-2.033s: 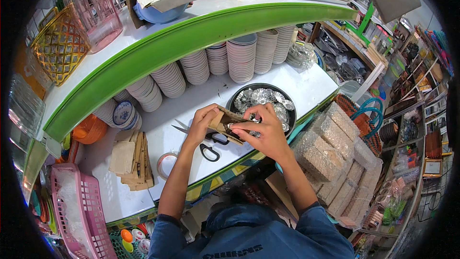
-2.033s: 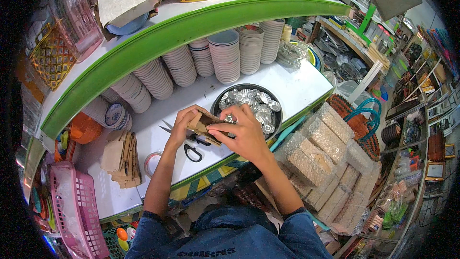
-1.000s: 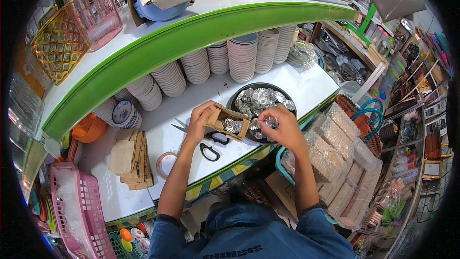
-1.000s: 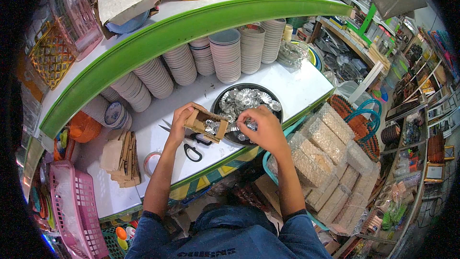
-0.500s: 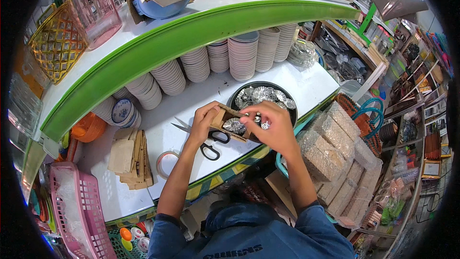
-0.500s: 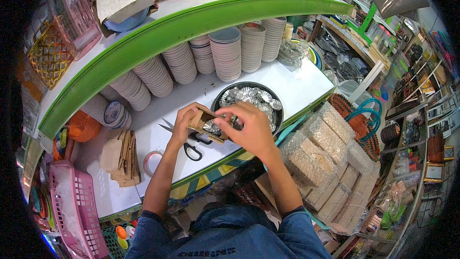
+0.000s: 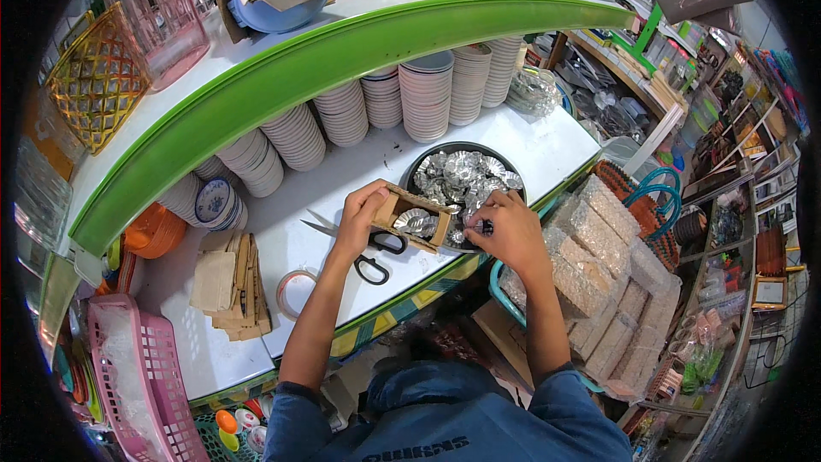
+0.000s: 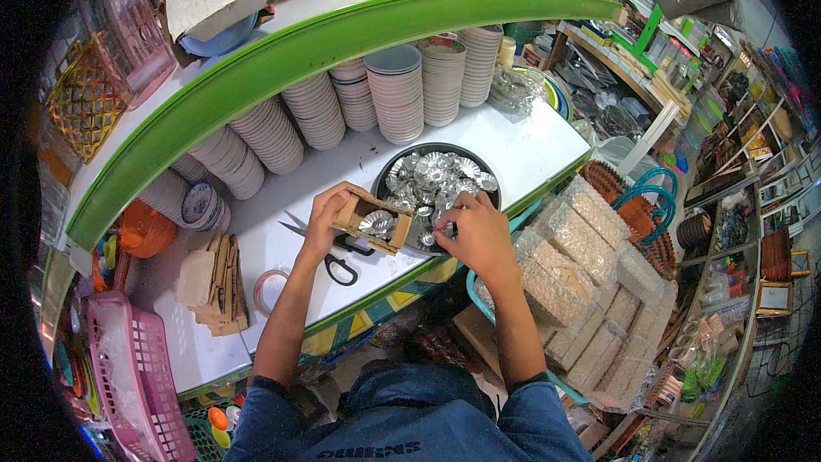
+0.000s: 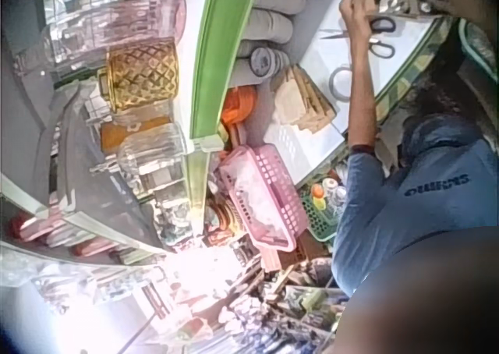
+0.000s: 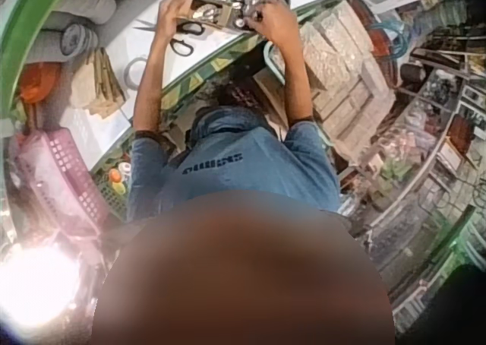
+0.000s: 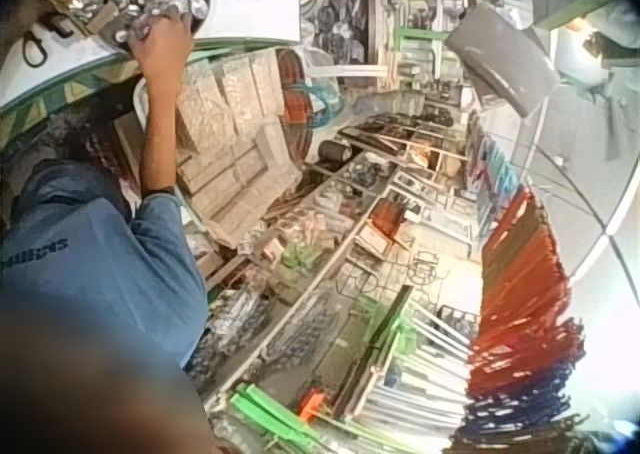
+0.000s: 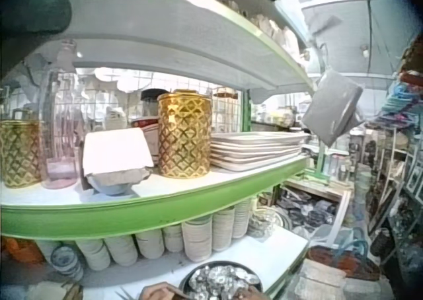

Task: Assembling, taping, and packing small cardboard boxes with metal kitchen items.

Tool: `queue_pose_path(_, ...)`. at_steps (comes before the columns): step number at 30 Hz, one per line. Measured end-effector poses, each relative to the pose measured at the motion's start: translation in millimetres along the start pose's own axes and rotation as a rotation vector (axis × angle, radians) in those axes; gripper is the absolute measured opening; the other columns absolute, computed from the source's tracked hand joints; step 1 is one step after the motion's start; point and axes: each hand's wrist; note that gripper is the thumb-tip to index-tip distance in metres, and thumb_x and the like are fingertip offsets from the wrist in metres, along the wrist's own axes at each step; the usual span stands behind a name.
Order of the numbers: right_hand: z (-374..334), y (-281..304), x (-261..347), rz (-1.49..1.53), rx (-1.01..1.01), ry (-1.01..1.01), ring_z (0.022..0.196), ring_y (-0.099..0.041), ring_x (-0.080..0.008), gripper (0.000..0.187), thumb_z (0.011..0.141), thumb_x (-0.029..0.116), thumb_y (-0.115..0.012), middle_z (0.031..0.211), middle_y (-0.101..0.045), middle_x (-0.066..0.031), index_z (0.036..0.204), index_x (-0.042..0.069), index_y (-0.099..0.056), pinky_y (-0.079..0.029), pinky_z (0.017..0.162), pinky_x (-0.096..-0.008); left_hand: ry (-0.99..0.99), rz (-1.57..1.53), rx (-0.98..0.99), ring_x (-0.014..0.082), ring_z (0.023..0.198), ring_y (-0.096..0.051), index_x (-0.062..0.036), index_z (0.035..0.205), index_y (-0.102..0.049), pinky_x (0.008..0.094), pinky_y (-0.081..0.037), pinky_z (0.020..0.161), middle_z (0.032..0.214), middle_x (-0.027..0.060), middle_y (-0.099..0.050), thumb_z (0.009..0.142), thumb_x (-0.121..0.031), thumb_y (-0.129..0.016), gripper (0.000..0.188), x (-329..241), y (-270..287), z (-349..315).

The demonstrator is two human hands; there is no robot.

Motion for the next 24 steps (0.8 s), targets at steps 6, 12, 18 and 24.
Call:
queue_pose_path(6, 1.9, 3.0, 5.8, 0.126, -0.081, 0.028, 0.086, -0.061, -0.0273, 0.011, 0.077, 0.023, -0.07, 0.083, -0.064, -0.0065, 0.081, 0.013, -0.074, -0.051, 0.072, -0.0382, -0.043, 0.02, 0.001, 0.0067, 0.069, -0.037, -0.0023, 0.081, -0.049, 0.0239, -0.031, 0.062, 0.072, -0.0035, -0.04, 0.096, -0.024, -0.048, 0.026, 7.2, 5.9, 1.9)
queue_pose_path(12, 3.5, 28.9, 23.5, 0.539, -0.234, -0.051, 0.075, -0.061, -0.0217, 0.011, 0.079, 0.015, -0.072, 0.077, -0.065, -0.0057, 0.088, 0.008, -0.073, -0.047, 0.066, -0.0317, -0.026, 0.03, -0.009, 0.0072, 0.07, -0.036, -0.003, 0.081, -0.049, 0.0239, -0.03, 0.063, 0.072, -0.0034, -0.04, 0.096, -0.024, -0.048, 0.026, 8.4, 6.2, 1.6)
queue_pose_path(18, 10.6, 25.4, 44.0, 0.522, -0.353, 0.263, 0.076, -0.057, -0.0198, 0.013, 0.077, 0.016, -0.077, 0.086, -0.063, -0.0043, 0.089, 0.01, -0.074, -0.047, 0.069, -0.0302, 0.029, 0.02, 0.007, 0.0072, 0.07, -0.037, -0.0031, 0.082, -0.05, 0.0235, -0.031, 0.063, 0.073, -0.0038, -0.04, 0.096, -0.022, -0.048, 0.024, 4.0, 2.3, 0.0)
queue_pose_path(24, 16.2, 15.4, 46.1, 0.501, -0.274, 0.299, 0.082, -0.059, -0.0242, 0.015, 0.078, 0.018, -0.076, 0.088, -0.062, -0.0062, 0.091, 0.01, -0.074, -0.048, 0.073, -0.034, 0.027, -0.021, 0.015, 0.0065, 0.072, -0.038, -0.0032, 0.084, -0.051, 0.0219, -0.032, 0.065, 0.074, -0.0041, -0.041, 0.096, -0.022, -0.049, 0.022, 7.2, 5.1, 0.7)
Point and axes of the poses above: each hand's wrist, its own z-axis towards the middle knuckle, its own y-axis out of the back of the hand, x = y × z
